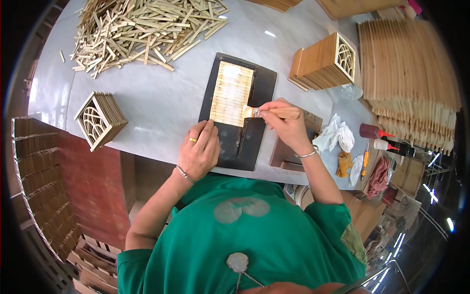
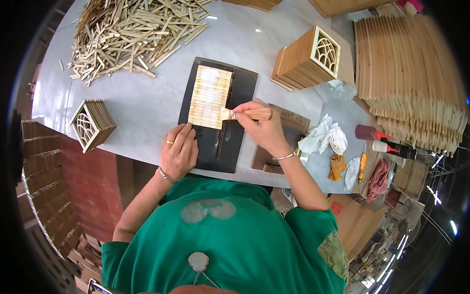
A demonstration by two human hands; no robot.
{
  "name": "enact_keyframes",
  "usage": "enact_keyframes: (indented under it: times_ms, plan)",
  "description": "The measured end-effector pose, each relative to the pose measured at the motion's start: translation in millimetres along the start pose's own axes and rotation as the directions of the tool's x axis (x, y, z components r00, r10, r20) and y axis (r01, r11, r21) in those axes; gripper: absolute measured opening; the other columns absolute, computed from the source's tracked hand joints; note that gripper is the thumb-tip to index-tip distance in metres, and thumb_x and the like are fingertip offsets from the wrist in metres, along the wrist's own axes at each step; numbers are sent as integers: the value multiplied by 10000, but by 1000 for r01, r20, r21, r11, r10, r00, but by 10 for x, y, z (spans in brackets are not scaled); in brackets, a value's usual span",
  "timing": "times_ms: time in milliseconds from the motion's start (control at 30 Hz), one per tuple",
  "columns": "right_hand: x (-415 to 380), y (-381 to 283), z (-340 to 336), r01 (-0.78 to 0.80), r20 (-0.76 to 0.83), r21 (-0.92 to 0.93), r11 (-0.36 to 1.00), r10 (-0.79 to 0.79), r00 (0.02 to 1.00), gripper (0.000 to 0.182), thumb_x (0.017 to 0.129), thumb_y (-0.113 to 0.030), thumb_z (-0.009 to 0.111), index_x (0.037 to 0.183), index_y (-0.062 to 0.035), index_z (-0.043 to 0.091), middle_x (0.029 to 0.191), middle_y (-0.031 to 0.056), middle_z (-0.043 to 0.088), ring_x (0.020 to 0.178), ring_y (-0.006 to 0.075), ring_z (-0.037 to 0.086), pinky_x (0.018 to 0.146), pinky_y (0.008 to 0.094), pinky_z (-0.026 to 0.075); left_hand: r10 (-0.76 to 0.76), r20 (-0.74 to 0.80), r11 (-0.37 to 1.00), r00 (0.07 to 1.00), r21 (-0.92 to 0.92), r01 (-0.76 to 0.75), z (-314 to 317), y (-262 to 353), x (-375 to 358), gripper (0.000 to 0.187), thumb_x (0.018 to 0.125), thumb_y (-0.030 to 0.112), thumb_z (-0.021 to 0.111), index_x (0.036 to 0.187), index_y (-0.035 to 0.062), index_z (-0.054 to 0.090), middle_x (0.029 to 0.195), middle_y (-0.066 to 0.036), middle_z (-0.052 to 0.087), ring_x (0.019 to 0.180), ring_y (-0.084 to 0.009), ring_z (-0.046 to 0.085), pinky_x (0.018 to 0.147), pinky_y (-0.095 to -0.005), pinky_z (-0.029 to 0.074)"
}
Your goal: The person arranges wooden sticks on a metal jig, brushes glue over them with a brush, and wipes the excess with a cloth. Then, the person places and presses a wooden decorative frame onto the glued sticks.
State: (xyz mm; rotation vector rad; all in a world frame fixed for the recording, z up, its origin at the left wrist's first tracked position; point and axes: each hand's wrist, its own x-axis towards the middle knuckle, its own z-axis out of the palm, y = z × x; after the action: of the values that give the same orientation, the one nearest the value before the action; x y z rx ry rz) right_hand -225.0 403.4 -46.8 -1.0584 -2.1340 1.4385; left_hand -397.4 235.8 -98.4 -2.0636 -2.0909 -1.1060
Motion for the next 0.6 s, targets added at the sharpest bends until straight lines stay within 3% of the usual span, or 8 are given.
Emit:
enact_keyframes:
  times_ms: [100, 167, 233, 300, 433, 500, 533, 600]
  plan:
    - [168, -174, -18, 177, 11, -64, 982, -177, 984, 121, 881, -30, 644, 956, 41, 708, 819, 26, 617, 634, 71, 573, 523, 205, 460, 36, 14, 999, 999, 18, -36, 10, -5, 13, 270, 748, -12, 657, 1012, -67, 639, 1133, -169, 614, 1052, -317, 589, 857, -396, 510]
    - [332, -264, 223, 132, -49, 104, 986, -127, 991, 115, 873, -34, 649, 943, 35, 708, 798, 29, 617, 621, 75, 573, 529, 215, 465, 22, 17, 1000, 1000, 20, -22, -1, -5, 10, 272, 748, -13, 656, 1014, -68, 639, 1129, -170, 617, 1043, -318, 593, 850, -395, 513]
    - [403, -151, 307, 143, -53, 137, 980, -137, 989, 106, 871, -50, 658, 926, 26, 708, 812, 28, 618, 613, 71, 574, 527, 212, 467, 20, 19, 1000, 1000, 19, -21, -22, 8, 25, 272, 749, -13, 655, 1014, -69, 639, 1125, -172, 618, 1040, -319, 595, 848, -395, 513]
    - [369, 3, 196, 217, 23, -145, 965, -216, 976, 102, 873, -64, 663, 914, 18, 707, 822, 23, 612, 614, 67, 575, 527, 207, 468, 14, 22, 1000, 1000, 11, -15, -16, 3, 23, 268, 750, -14, 651, 1012, -71, 639, 1115, -175, 623, 1038, -321, 594, 847, -394, 513]
    - [231, -98, -102, -58, -68, -35, 998, 55, 996, 56, 829, -46, 680, 860, -11, 710, 773, 18, 635, 645, 79, 581, 577, 253, 476, 5, 19, 1000, 1000, 4, -5, -10, 11, 14, 272, 747, -17, 650, 1013, -74, 638, 1122, -178, 620, 1036, -320, 594, 846, -393, 513]
    - [330, -284, -50, -132, -83, 155, 979, 146, 986, 84, 833, -57, 679, 879, 6, 712, 809, 21, 643, 646, 82, 578, 581, 239, 468, 30, 21, 999, 999, 20, -30, -6, -8, 11, 275, 748, -17, 648, 1015, -78, 637, 1128, -180, 616, 1035, -320, 592, 848, -392, 512]
    - [429, -250, 9, 41, -73, 69, 997, -35, 997, 94, 841, -74, 674, 883, 1, 712, 841, 27, 646, 642, 94, 581, 591, 240, 468, 35, 18, 999, 999, 22, -36, -12, -5, 26, 275, 748, -17, 648, 1015, -78, 637, 1128, -180, 616, 1035, -320, 592, 848, -392, 512]
    - [605, -177, 197, 122, -101, 99, 988, -112, 989, 107, 842, -104, 680, 874, -6, 707, 817, 36, 645, 649, 110, 591, 599, 253, 474, 28, 40, 1000, 999, 5, -28, -43, -3, 39, 278, 747, -17, 648, 1017, -83, 634, 1130, -185, 613, 1035, -325, 591, 848, -396, 511]
